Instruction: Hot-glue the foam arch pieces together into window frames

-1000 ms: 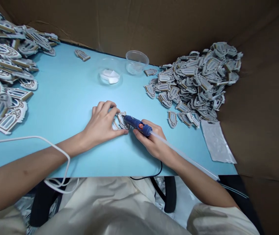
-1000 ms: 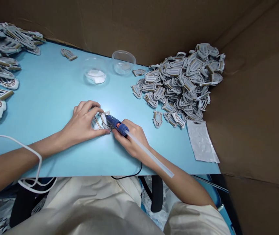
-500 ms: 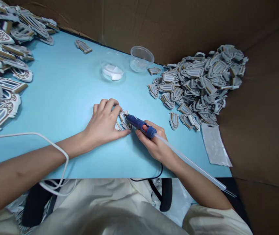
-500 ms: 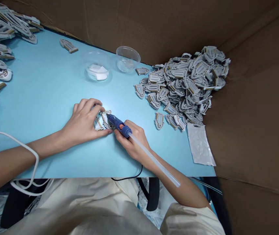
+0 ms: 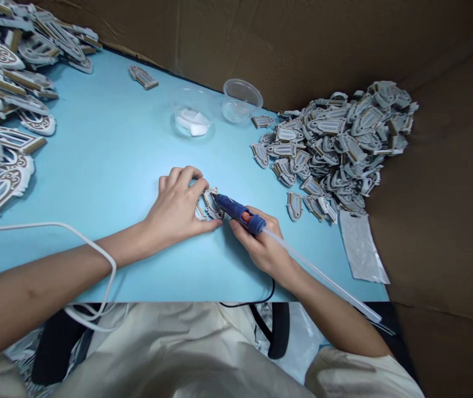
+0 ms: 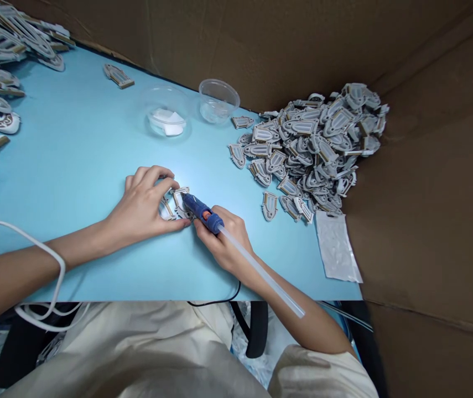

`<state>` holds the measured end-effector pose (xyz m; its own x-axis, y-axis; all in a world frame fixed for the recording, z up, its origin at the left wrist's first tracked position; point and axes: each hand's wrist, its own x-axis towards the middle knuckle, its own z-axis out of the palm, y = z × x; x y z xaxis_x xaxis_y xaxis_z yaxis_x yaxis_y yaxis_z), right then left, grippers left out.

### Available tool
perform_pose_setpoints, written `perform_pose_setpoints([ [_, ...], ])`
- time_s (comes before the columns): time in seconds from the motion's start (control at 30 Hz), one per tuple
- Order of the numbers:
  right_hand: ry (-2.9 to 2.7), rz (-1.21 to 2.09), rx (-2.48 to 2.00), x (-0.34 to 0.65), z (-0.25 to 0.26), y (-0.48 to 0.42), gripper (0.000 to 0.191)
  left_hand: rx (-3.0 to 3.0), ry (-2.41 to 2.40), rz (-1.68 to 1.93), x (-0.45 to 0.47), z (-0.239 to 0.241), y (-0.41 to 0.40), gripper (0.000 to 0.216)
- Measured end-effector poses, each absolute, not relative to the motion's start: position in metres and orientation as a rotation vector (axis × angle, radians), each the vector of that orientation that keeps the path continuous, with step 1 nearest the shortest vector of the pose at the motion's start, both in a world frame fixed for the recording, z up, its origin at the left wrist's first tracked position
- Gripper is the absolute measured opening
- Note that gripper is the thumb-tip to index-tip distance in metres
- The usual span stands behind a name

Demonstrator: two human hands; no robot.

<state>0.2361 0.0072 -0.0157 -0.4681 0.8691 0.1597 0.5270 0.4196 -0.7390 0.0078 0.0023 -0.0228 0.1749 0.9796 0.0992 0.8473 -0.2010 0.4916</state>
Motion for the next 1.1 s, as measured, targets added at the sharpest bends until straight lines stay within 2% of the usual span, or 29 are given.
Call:
perform_pose_setpoints([
  [0.53,-2.084,0.881,-1.206,0.235,-0.022,0.006,0.039,2.139,1.735,0.602,0.008,-0.025,0.002,0.059],
  [0.73,-1.463,0.875,-1.130,0.218,-0.033,0.025,0.044,2.146,1.729,0.575,0.011,-0.026,0.001,0.065],
  [0.83,-1.379,0.981,-0.958,0.219,-0.029,0.021,0.046,2.129,1.706,0.537,0.006,-0.023,0.002,0.078],
  [0.97,-1.581,1.401,-0.908,0.230,-0.029,0.003,0.051,2.142,1.790,0.402,-0.010,-0.015,0.000,0.106],
  [1.03,-1.670,1.449,-0.965,0.233,-0.032,0.001,0.052,2.129,1.881,0.319,-0.016,-0.011,-0.002,0.100],
  [1.1,-1.688,1.339,-1.034,0.234,-0.035,0.006,0.052,2.112,1.917,0.284,-0.018,-0.009,-0.003,0.086],
])
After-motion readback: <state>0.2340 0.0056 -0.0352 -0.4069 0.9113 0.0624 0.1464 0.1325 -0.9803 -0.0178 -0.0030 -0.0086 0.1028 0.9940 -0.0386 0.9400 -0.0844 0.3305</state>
